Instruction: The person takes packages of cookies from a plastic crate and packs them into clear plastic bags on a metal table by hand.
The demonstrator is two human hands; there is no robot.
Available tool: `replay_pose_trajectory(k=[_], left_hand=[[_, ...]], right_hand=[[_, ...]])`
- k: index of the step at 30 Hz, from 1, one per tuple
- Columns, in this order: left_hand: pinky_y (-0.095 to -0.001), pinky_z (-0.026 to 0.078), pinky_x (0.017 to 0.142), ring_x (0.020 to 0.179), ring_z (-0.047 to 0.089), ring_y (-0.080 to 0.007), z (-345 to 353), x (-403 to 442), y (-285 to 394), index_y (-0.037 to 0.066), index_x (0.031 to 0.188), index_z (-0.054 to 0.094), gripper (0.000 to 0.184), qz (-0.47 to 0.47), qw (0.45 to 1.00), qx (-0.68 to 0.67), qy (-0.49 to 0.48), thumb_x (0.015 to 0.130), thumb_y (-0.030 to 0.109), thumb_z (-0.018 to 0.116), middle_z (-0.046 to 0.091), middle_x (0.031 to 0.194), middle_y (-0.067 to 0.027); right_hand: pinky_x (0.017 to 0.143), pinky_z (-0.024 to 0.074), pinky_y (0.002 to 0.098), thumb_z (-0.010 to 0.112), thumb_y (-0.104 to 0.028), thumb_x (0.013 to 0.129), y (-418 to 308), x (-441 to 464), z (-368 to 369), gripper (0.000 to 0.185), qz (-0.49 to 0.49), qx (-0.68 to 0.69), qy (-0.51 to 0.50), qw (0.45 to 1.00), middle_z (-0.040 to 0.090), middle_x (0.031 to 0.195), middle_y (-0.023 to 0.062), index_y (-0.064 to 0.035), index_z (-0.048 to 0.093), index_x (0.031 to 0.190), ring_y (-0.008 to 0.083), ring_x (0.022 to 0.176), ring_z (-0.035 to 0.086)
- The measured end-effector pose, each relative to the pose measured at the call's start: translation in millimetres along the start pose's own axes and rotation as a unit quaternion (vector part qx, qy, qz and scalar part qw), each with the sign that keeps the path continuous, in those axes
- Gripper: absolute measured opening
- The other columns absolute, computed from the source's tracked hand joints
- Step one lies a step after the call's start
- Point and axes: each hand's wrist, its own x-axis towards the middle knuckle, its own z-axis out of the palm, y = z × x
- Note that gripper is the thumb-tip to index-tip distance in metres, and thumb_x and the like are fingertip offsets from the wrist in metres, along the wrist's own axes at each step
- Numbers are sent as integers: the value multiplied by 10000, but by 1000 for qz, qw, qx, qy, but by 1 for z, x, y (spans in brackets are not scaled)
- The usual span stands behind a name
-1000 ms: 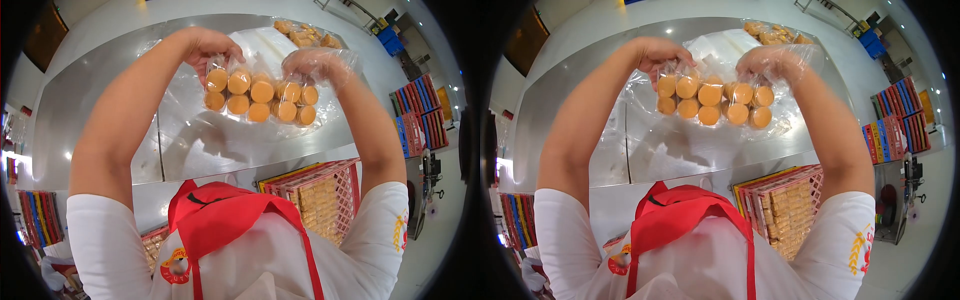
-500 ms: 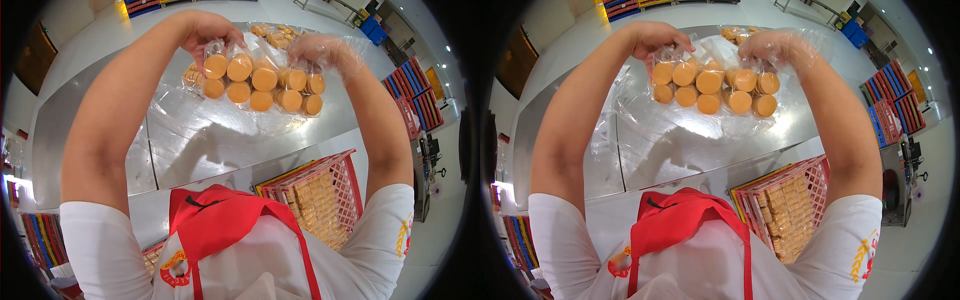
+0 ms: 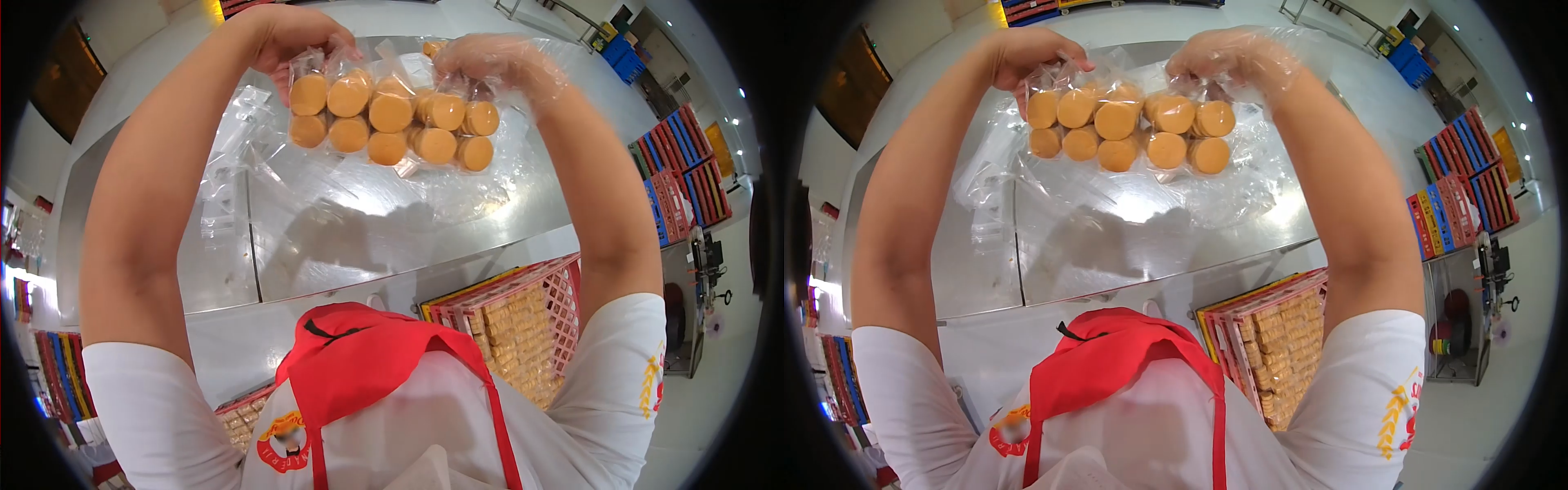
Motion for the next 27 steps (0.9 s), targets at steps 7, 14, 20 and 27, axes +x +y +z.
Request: replay_pose_trajectory(k=[7,14,20,27], left_hand=[[-581,610,667,891,691,-426,22,7,-37,15,1228,586,540,-48,998,-37,-34,828,367,673,560,1220,-223],[-459,581,483,698,673,-351,129,84,-103,-24,1192,604,664,-33,997,-66,-17,875,560,619,614,1025,-167],[-411,570,560,696,664,-299,160,100,-133,-28,974,644,604,50,990,-78,106,859,565,655,634,862,-179],[-410,483,934,1296,473,-335,123,10,-136,33,907,577,197,172,944,110,257,753,95,685,590,1103,-186]], right_hand=[[565,471,334,613,-193,780,18,26,46,112,-14,80,-125,989,571,777,40,-84,624,752,190,633,569],[784,519,411,610,-245,798,121,91,149,276,-117,-154,-67,979,682,933,181,-1,689,898,315,853,670],[998,437,461,593,-269,864,95,23,155,405,-22,12,109,994,559,1298,289,17,640,1146,431,1163,569],[1031,404,552,685,-260,869,87,-7,167,467,-288,-104,412,858,508,1306,307,21,567,1223,474,1222,499]])
